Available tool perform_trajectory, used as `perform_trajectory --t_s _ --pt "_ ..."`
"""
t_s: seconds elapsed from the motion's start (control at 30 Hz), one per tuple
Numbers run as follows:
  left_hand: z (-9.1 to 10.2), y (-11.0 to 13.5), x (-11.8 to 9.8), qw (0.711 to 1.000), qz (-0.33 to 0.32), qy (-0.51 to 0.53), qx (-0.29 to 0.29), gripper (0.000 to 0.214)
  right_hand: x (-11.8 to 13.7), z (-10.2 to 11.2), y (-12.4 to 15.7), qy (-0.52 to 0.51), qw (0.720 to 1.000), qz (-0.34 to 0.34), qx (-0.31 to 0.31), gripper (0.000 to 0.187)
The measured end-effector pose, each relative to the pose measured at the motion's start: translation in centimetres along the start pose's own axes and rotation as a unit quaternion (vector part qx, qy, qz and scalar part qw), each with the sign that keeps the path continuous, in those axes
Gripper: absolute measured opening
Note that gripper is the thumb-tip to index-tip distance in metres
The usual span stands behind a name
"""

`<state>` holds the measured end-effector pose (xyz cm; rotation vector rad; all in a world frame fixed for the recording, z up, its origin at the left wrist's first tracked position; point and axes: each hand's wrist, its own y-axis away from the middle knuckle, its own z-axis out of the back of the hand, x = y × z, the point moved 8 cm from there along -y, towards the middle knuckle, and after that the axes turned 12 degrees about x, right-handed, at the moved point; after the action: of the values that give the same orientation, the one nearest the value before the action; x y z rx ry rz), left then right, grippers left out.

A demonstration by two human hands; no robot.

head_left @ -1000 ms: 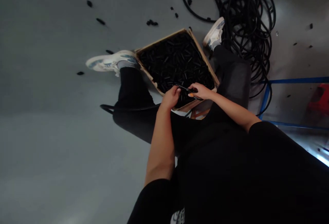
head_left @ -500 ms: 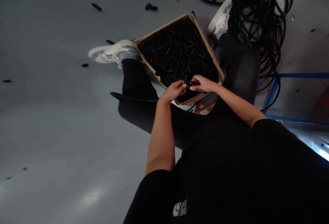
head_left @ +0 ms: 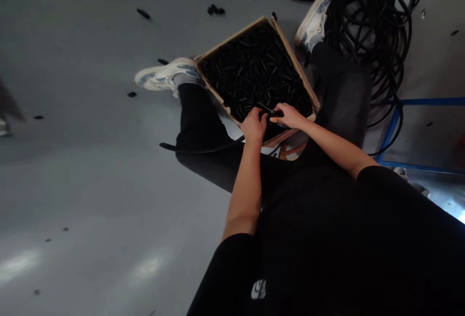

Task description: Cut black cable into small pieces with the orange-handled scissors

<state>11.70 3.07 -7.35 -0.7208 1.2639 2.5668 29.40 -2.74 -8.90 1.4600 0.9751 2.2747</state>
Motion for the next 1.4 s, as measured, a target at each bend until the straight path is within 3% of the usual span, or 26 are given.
perform_trajectory --t_s 0.13,0.33,0.47,0.73,0.87,1.03,1.17,1.4 --pt "0.9 -1.2 2.7 0.998 0.034 0.044 -0.028 0.027 -0.6 0.3 0.0 -0.004 1.0 0.002 -0.017 0.033" --pt "1.8 -2.9 5.3 0.989 -0.044 0.14 -0.031 0.048 -2.0 0.2 1.0 -0.043 0.998 0.013 0.038 0.045" --pt "1.2 -2.1 4.5 0.983 -0.04 0.179 -0.03 0.043 -1.8 -0.9 0.5 -0.091 0.992 0.031 0.075 0.048" --pt "0.6 0.1 1.5 0.988 -0.028 0.13 -0.08 0.019 -0.8 -1.5 0.5 -0.092 0.995 0.033 0.032 0.049" --pt "-0.4 0.1 1.0 0.987 -0.047 0.147 -0.055 0.014 -0.8 -0.5 0.5 -0.073 0.997 0.03 -0.008 0.046" --pt "0.0 -0.8 1.9 0.991 -0.06 0.119 -0.026 0.015 -0.3 -0.5 0.4 -0.036 0.998 0.046 0.03 0.044" --pt "-0.2 -1.0 2.3 0.99 -0.051 0.128 -0.005 0.014 -0.5 -0.4 0.4 -0.051 0.998 0.031 0.023 0.044" --pt "-1.4 -1.3 3.0 0.956 -0.089 0.241 0.141 0.036 -1.3 -0.2 0.2 -0.068 0.989 0.032 0.124 0.049"
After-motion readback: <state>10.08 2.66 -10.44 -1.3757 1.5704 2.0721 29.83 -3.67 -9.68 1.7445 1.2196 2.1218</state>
